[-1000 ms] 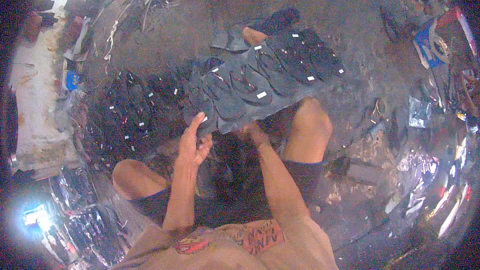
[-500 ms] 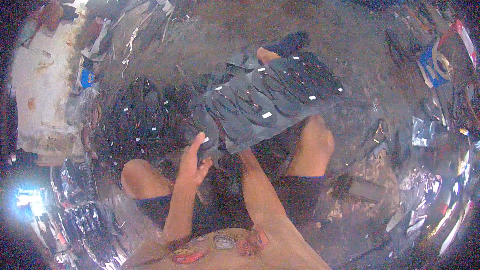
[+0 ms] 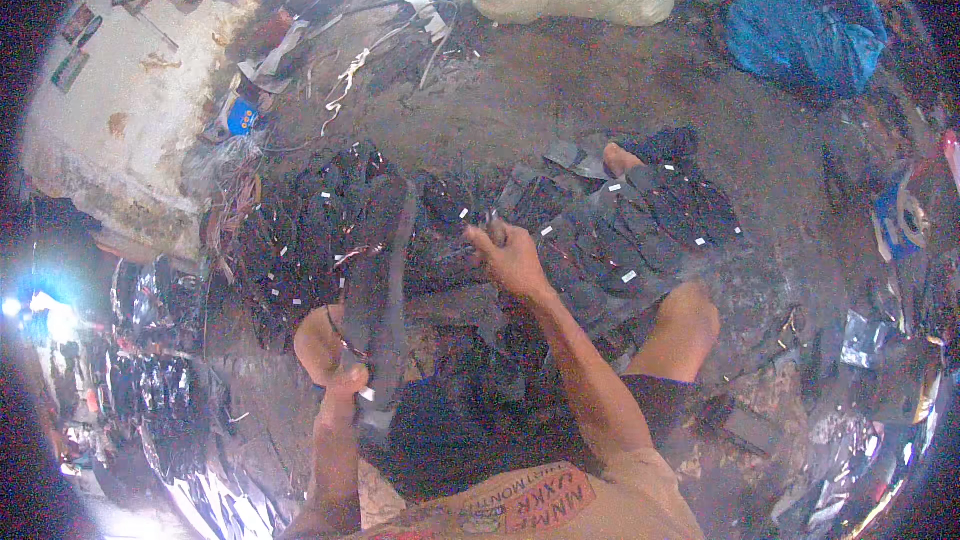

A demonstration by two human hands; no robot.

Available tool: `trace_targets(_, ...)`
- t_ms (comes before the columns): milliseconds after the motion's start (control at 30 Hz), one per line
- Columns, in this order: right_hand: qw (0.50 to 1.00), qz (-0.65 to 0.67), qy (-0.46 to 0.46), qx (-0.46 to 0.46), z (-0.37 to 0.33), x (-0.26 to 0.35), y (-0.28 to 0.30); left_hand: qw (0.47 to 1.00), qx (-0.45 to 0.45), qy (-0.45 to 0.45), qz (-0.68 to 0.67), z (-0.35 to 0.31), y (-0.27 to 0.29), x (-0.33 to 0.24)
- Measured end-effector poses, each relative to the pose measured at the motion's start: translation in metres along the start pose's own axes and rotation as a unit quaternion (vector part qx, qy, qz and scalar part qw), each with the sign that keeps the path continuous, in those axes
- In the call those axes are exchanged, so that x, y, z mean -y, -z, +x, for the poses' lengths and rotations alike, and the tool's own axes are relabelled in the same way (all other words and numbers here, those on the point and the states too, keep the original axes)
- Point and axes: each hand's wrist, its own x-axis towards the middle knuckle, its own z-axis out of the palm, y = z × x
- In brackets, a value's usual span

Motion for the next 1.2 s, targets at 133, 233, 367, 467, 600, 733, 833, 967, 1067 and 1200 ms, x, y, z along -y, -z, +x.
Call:
trace_targets(133, 0.981, 0.176, 0.064, -0.052, -0.074, 0.098, -0.019, 0.985, 0.003, -0.034, 0.167, -0.001, -0.058, 0.002)
trace_targets(233, 0.970, 0.043, 0.199, -0.132, -0.106, 0.106, -0.014, 0.946, 0.110, -0.119, 0.281, 0.005, -0.073, -0.016)
trace_targets(367, 0.963, -0.024, 0.234, -0.132, -0.159, 0.091, -0.028, 0.976, 0.025, -0.169, 0.134, 0.021, -0.103, -0.031)
trace_targets(467, 0.970, -0.020, 0.192, -0.144, -0.202, 0.090, -0.016, 0.980, 0.000, -0.140, 0.143, 0.019, -0.092, -0.046)
trace_targets(600, 0.977, -0.188, 0.074, -0.060, -0.277, 0.038, 0.006, 0.997, 0.027, 0.009, 0.069, 0.008, -0.061, -0.044)
trace_targets(733, 0.962, -0.271, -0.033, 0.009, -0.349, -0.008, 0.011, 0.999, 0.032, 0.042, -0.010, 0.001, -0.065, -0.031)
trace_targets(833, 0.957, -0.288, -0.045, 0.012, -0.365, -0.008, 0.012, 0.999, 0.015, 0.032, 0.012, 0.000, -0.064, -0.029)
trace_targets(967, 0.956, -0.295, -0.007, 0.009, -0.311, 0.017, 0.021, 0.996, 0.048, 0.037, 0.067, -0.002, -0.066, -0.030)
trace_targets(1067, 0.934, -0.351, 0.012, 0.062, -0.250, 0.049, 0.029, 0.993, 0.037, 0.024, 0.109, -0.006, -0.074, -0.033)
trace_targets(1200, 0.912, -0.364, 0.003, 0.187, -0.190, 0.120, 0.043, 0.989, 0.038, 0.036, 0.139, -0.005, -0.076, -0.049)
